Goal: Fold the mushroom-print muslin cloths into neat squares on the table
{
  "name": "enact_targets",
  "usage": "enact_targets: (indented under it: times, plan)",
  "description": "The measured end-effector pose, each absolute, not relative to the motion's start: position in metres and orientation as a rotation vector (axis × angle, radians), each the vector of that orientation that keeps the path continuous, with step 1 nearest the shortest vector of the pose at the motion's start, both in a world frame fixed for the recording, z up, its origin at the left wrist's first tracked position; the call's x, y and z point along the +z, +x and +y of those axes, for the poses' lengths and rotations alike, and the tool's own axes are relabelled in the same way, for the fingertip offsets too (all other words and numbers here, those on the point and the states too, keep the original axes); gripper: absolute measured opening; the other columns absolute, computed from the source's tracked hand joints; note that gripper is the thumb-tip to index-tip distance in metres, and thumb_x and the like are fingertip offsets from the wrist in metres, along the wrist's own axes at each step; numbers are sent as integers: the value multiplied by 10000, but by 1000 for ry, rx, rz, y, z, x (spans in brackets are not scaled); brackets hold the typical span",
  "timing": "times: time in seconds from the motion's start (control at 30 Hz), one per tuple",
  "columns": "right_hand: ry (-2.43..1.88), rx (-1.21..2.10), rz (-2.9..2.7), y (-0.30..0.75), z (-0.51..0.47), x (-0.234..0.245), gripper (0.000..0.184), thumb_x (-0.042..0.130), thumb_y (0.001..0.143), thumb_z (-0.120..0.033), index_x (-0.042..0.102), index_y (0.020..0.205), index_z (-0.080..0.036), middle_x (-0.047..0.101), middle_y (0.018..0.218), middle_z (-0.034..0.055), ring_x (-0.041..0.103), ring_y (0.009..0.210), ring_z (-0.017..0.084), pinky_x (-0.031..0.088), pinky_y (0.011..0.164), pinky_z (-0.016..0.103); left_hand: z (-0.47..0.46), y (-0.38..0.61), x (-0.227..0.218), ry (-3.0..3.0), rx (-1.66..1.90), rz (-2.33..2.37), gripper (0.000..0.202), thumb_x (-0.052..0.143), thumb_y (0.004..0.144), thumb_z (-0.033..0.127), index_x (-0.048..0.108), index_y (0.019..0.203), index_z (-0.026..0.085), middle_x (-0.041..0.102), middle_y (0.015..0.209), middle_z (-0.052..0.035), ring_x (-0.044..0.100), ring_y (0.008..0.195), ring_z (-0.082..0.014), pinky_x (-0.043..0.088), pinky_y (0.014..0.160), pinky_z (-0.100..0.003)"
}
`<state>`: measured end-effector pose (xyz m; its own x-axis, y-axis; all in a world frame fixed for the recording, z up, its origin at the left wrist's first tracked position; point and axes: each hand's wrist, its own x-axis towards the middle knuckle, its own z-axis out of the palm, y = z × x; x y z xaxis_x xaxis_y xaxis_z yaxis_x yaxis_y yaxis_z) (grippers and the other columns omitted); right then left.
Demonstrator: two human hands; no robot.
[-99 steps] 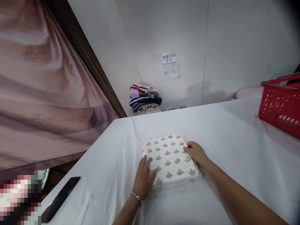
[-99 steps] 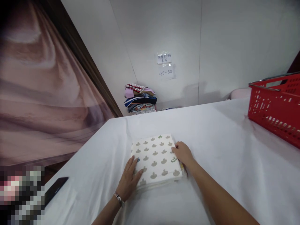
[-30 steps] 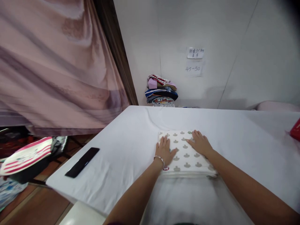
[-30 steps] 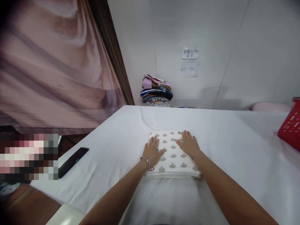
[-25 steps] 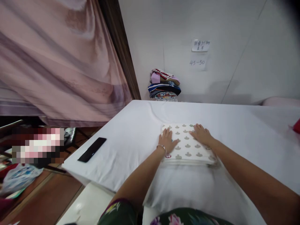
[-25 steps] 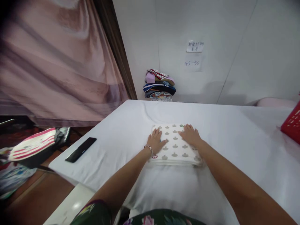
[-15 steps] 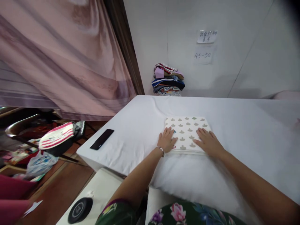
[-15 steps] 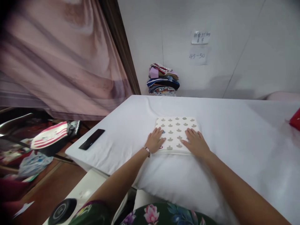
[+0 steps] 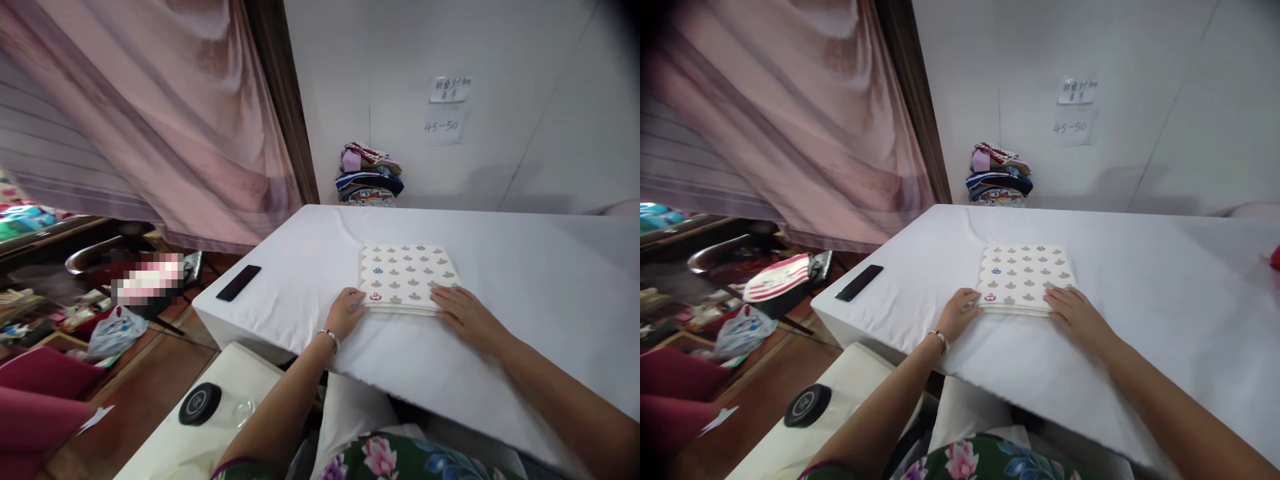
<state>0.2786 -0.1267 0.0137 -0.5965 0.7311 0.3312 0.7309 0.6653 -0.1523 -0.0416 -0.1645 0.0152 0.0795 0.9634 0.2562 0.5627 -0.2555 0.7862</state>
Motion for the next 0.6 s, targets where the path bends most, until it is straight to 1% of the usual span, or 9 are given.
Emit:
enact_targets:
  times: [0.17, 0.27, 0.4, 0.5, 0.6]
  plan:
    - [-1136, -143, -2534, 287, -120, 0, 428, 322, 908, -397, 459, 1285, -248, 460, 1339, 20, 404, 1241, 208, 326, 1030, 447, -161, -34, 13, 1954, 1082, 1604, 264, 580, 738, 170, 583, 997, 221, 523, 1008, -14, 543, 827, -120, 471, 780, -263]
    - [-1105, -173, -2550, 290, -117, -5, 420, 319, 913, -378, 445, 1294, -253, 454, 1343, 18, 408, 1238, 200, 339, 1025, 441, -159, -27, 13, 1998, 1076, 1685, 200, 549, 726, 116, 563, 908, 199, 516, 920, -10, 520, 738, -111, 463, 730, -262]
    - [-1054, -176, -2549, 292, -114, -8, 416, 321, 918, -358, 420, 1310, -262, 454, 1342, 17, 413, 1234, 192, 344, 1023, 438, -158, -22, 13, 1999, 1055, 1786, 193, 524, 692, 67, 522, 842, 188, 509, 841, -5, 504, 714, -118, 451, 705, -262]
    - [-1029, -174, -2546, 294, -114, -7, 421, 325, 919, -351, 399, 1324, -263, 455, 1343, 20, 397, 1246, 194, 342, 1022, 439, -159, -20, 12, 1964, 1067, 1813, 193, 517, 695, 67, 511, 841, 194, 510, 842, -3, 506, 718, -117, 448, 695, -255]
    - [-1057, -216, -2525, 298, -116, -6, 437, 354, 905, -380, 404, 1321, -256, 441, 1355, 36, 353, 1273, 222, 325, 1022, 469, -160, -19, 13, 1910, 1077, 1822, 212, 537, 713, 111, 516, 903, 205, 514, 929, -11, 516, 732, -113, 450, 686, -251]
